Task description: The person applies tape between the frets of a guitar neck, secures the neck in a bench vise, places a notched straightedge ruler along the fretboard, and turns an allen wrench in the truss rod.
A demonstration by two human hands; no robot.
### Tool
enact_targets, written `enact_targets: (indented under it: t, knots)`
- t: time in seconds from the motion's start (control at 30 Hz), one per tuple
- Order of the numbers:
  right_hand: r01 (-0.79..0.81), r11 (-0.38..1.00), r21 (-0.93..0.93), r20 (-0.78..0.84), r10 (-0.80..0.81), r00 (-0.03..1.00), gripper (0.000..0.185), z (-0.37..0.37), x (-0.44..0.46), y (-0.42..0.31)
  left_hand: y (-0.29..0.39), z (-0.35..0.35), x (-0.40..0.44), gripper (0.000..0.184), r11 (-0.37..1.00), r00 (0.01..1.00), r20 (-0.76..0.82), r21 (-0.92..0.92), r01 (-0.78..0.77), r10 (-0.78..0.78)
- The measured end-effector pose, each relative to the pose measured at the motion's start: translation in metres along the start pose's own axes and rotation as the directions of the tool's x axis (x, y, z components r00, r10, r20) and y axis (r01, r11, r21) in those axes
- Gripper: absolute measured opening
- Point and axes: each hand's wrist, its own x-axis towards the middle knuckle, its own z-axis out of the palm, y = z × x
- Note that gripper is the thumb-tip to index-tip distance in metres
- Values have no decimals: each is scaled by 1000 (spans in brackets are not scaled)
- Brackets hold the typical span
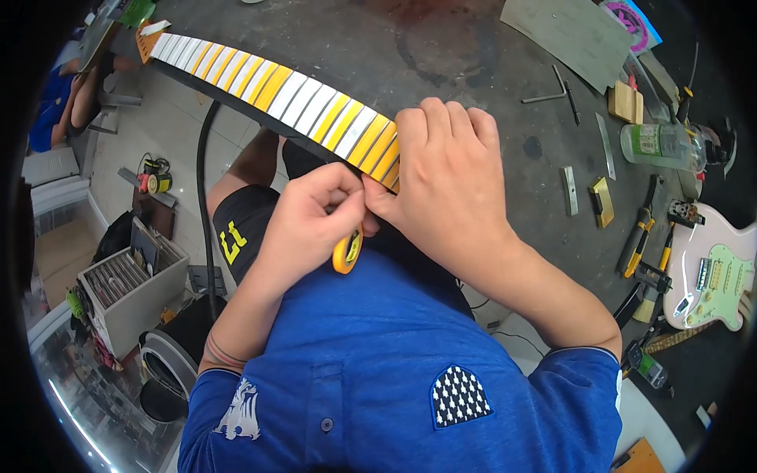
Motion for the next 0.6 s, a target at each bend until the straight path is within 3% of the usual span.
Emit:
enact_targets:
  t: [0.07,0.2,0.37,0.6]
  knots:
    - [-12,1000,14,16,12,1000,60,-2,1,3,-11,-5,-1,13,978,999,-1,-204,-32,33]
    - [56,988,144,4,-57,998,46,-16,-3,10,-14,-15,-4,11,949,992,-91,-293,-113,90]
    - [176,954,242,52,-194,980,21,-20,9,38,-16,-17,3,14,938,985,-113,-310,-157,128]
    - [377,872,312,14,-401,916,22,-21,21,35,-15,-14,6,13,936,990,-95,-326,-134,108]
